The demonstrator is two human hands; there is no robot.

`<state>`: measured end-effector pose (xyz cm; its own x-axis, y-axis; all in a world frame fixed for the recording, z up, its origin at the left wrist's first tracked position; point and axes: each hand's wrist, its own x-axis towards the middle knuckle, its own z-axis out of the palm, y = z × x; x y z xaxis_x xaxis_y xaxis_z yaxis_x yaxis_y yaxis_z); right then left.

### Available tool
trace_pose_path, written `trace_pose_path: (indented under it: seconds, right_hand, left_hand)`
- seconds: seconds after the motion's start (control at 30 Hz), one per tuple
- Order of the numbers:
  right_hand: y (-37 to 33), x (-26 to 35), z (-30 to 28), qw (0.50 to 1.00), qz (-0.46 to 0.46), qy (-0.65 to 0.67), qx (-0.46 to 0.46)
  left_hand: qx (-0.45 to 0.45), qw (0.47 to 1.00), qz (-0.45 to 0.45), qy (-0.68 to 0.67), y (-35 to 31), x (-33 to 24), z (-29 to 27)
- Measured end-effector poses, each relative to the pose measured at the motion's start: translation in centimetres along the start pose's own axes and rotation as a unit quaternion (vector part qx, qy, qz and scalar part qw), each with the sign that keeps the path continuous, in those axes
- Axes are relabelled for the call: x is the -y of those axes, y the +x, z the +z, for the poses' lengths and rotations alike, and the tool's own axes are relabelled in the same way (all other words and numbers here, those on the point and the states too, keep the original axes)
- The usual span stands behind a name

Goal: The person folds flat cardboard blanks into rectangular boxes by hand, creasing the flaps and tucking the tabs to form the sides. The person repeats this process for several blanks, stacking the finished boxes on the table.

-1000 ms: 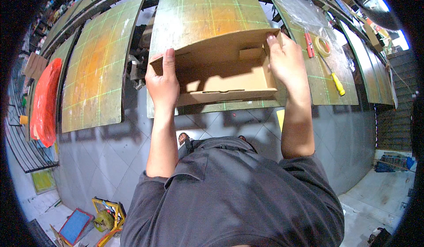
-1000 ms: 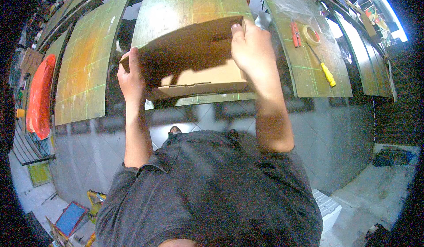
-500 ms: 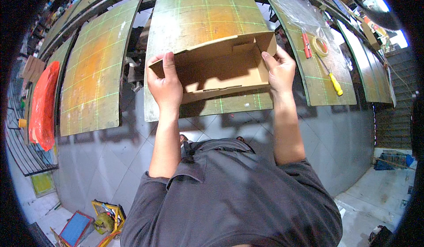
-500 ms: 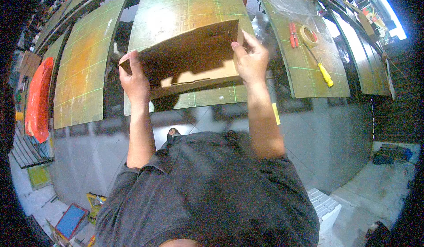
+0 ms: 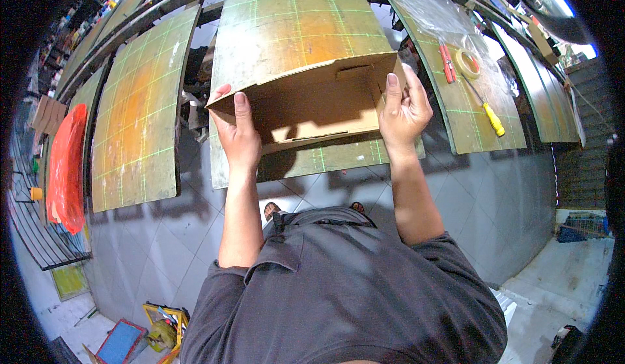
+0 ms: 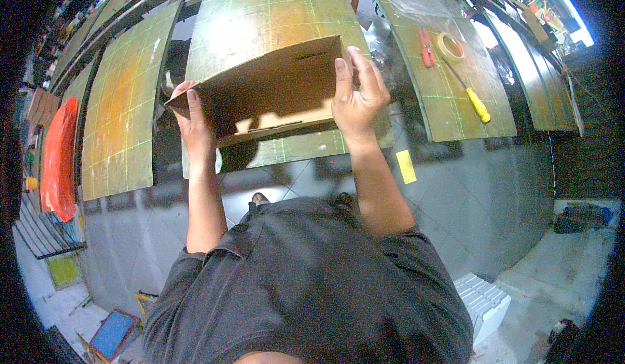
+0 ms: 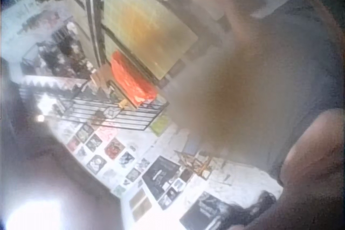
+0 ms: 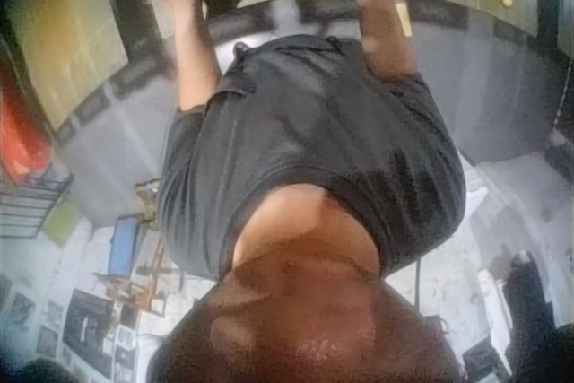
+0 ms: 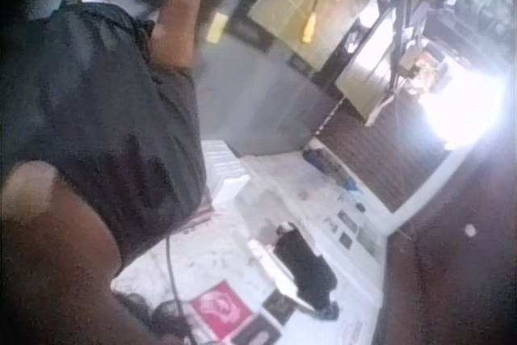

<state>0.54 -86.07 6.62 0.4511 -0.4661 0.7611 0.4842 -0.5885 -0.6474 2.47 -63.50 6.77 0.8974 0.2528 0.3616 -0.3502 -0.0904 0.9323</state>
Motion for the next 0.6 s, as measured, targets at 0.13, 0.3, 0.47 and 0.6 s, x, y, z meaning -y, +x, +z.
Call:
trace_pose_path:
  seconds: [0.13,0.3,0.47,0.6]
  right_hand:
    - [0.3,0.1,-0.1,0.999,0.024,-0.030,0.033]
    - [1.4,1.6,-0.3,0.995,0.033,-0.050,0.080]
    - [2.3,2.1,0.4,0.989,0.053,-0.078,0.115]
    - [1.6,0.6,-1.4,0.963,0.172,0.107,0.179]
  left_hand:
    - [0.060,0.988,-0.020,-0.144,0.5,1.6,-0.6]
    - [0.082,0.961,-0.095,-0.248,0.2,1.5,-1.0]
    - [0.062,0.963,-0.135,-0.225,-0.2,1.3,-0.5]
    - [0.097,0.962,-0.088,-0.238,0.0,2.0,-0.9]
